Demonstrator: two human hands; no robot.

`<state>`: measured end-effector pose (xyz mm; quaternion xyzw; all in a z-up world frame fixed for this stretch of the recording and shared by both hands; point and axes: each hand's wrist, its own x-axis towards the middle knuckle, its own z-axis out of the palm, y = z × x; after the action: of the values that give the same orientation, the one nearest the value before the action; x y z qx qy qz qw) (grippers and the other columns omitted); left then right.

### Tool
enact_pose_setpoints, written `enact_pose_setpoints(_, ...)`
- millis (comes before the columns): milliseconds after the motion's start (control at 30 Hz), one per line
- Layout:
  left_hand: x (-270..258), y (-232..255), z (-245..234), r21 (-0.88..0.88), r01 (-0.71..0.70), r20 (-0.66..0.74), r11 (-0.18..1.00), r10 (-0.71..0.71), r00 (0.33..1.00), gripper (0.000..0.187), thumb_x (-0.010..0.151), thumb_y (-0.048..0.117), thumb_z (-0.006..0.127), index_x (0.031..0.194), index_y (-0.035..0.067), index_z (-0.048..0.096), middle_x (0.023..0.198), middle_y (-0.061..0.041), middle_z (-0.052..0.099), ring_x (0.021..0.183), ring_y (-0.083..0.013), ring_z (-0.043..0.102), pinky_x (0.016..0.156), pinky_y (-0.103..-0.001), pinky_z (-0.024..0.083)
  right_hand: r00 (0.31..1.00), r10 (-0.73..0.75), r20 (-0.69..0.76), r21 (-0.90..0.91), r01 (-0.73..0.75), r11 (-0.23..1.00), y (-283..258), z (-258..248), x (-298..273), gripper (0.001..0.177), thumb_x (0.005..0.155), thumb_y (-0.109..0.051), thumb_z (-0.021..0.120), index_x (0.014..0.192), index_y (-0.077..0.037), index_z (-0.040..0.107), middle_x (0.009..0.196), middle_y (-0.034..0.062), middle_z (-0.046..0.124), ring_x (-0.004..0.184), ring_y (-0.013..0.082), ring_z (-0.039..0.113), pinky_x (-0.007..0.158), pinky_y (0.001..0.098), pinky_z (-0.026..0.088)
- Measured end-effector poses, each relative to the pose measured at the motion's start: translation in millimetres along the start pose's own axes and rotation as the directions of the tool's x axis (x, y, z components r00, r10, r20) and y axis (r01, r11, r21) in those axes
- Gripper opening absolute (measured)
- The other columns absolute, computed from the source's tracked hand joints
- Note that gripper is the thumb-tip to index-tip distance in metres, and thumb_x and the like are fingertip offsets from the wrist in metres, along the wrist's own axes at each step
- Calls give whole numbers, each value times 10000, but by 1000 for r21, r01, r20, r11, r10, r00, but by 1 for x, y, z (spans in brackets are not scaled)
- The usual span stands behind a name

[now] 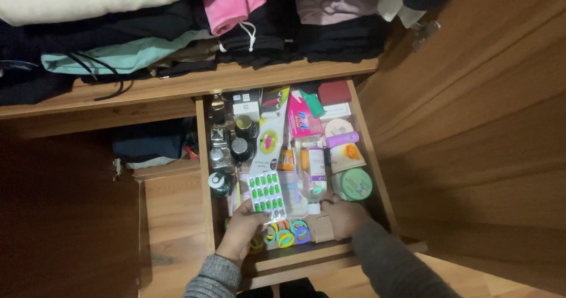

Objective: Emptying a drawer full of personal care items and placing them on a bed.

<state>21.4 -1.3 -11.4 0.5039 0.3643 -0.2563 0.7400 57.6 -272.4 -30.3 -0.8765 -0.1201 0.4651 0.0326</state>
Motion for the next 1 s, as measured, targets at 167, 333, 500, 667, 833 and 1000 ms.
enact_pose_setpoints(167,1,-3,0,47,-2,-4,999,2,1000,370,804,-131,647,1120,44,726,934,-125,753,789,-228,666,683,-304,525,973,89,215,8,-93,996,-26,-41,-12,1322,682,-58,855,1642,-195,-44,1728,52,25,1406,267,494,939,345,590)
enact_pose_setpoints(333,-10,12,2,65,30,-9,997,-29,1000,414,829,-124,655,1205,40,709,1128,-132,762,997,-262,702,867,-351,572,979,78,190,-128,-54,990,14,9,50,892,546,-112,943,1361,0,595,1553,98,457,1141,209,683,788,320,623)
enact_pose_setpoints(500,-3,10,2,37,11,-18,999,-11,1000,391,802,-116,696,1166,23,724,1108,-156,784,943,-277,725,812,-366,595,984,167,64,-153,-156,976,64,71,102,567,810,-349,804,1321,-217,598,1383,20,582,1304,196,554,1116,340,456)
enact_pose_setpoints(667,-7,23,11,65,7,-36,998,-5,999,384,817,-103,685,1174,36,706,1123,-149,784,979,-278,725,841,-365,596,941,-27,-336,170,89,981,28,13,-5,122,717,-121,612,675,-163,506,712,-22,570,716,187,583,595,345,394)
enact_pose_setpoints(833,14,4,11,77,-31,-12,997,32,999,362,800,-144,677,1126,13,702,1085,-160,785,931,-282,725,815,-368,600,930,-31,-366,172,100,980,15,-12,-38,136,784,-129,557,765,-157,690,741,-7,668,742,191,642,647,355,478)
enact_pose_setpoints(1000,4,9,24,249,-24,58,968,9,998,634,798,-133,696,1372,125,620,1219,-108,747,1086,-264,707,975,-409,599,940,27,-340,290,77,954,2,-48,-71,119,667,-95,612,583,-176,585,662,-42,619,694,140,597,605,321,396)
